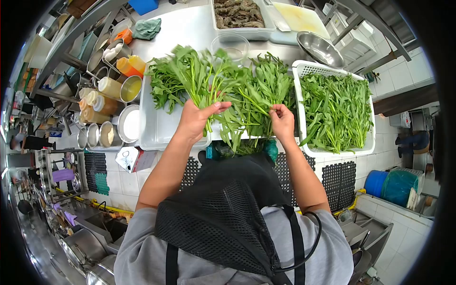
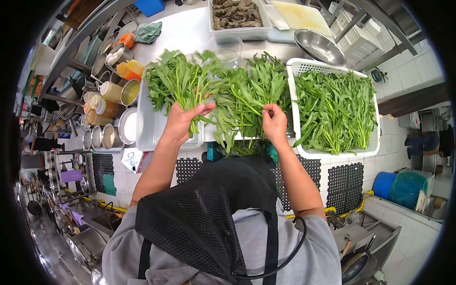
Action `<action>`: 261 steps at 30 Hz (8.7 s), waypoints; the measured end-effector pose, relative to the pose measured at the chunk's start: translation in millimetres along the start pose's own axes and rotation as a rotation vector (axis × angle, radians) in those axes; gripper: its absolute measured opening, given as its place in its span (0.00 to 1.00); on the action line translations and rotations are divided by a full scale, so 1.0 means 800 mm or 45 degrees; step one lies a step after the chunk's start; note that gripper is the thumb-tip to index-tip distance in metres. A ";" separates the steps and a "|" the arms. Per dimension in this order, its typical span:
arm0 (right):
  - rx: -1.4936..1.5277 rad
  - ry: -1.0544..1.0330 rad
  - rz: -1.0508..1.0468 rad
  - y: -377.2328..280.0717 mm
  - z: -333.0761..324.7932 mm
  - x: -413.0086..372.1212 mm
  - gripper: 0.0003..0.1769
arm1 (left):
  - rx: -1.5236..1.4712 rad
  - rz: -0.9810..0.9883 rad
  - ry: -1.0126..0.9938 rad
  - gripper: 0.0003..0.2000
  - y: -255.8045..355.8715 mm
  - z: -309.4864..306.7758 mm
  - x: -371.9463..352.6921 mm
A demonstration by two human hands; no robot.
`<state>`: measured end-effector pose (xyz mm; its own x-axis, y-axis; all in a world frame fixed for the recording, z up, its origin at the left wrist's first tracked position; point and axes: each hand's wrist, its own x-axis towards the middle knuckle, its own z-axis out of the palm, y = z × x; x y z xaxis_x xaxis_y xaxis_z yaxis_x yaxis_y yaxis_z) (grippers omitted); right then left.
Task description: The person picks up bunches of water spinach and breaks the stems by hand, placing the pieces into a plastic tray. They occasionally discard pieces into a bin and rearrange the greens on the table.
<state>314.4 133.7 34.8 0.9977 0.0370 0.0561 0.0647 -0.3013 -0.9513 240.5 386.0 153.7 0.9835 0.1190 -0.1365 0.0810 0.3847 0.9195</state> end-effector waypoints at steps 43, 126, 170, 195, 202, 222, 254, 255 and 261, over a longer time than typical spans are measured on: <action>-0.627 -0.392 -0.281 -0.049 0.027 -0.012 0.13 | -0.418 -0.555 0.163 0.12 -0.048 -0.012 -0.012; 0.796 -0.726 0.845 -0.047 0.062 -0.012 0.16 | -0.142 -0.779 -0.225 0.06 -0.058 -0.002 0.022; -0.040 -0.310 -0.408 -0.088 0.009 -0.065 0.04 | -0.271 -0.420 -0.044 0.13 -0.108 0.046 -0.022; -0.818 -0.388 -0.073 -0.045 0.028 -0.032 0.19 | -0.073 -0.605 -0.045 0.08 -0.099 0.029 -0.005; -0.366 -0.310 0.035 -0.037 0.027 -0.007 0.12 | 0.294 -0.344 -0.039 0.08 -0.102 0.022 -0.003; 0.842 -0.265 0.664 -0.066 -0.003 -0.020 0.06 | -0.188 -0.681 -0.130 0.11 -0.069 0.026 0.004; -0.691 -0.116 -0.144 -0.010 -0.032 -0.033 0.15 | -0.561 -0.408 -0.181 0.12 -0.066 0.001 -0.003; -0.692 -0.116 -0.149 -0.013 -0.030 -0.035 0.15 | -0.713 -0.549 -0.236 0.13 -0.073 0.000 -0.004; -0.904 -0.073 -0.389 -0.009 -0.015 -0.031 0.13 | -0.399 -0.596 -0.202 0.11 -0.102 0.005 -0.013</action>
<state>289.5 123.4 44.2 0.9325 0.2601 0.2507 0.3523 -0.8079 -0.4724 224.4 350.1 81.4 0.8687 -0.2583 -0.4226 0.4847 0.6185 0.6184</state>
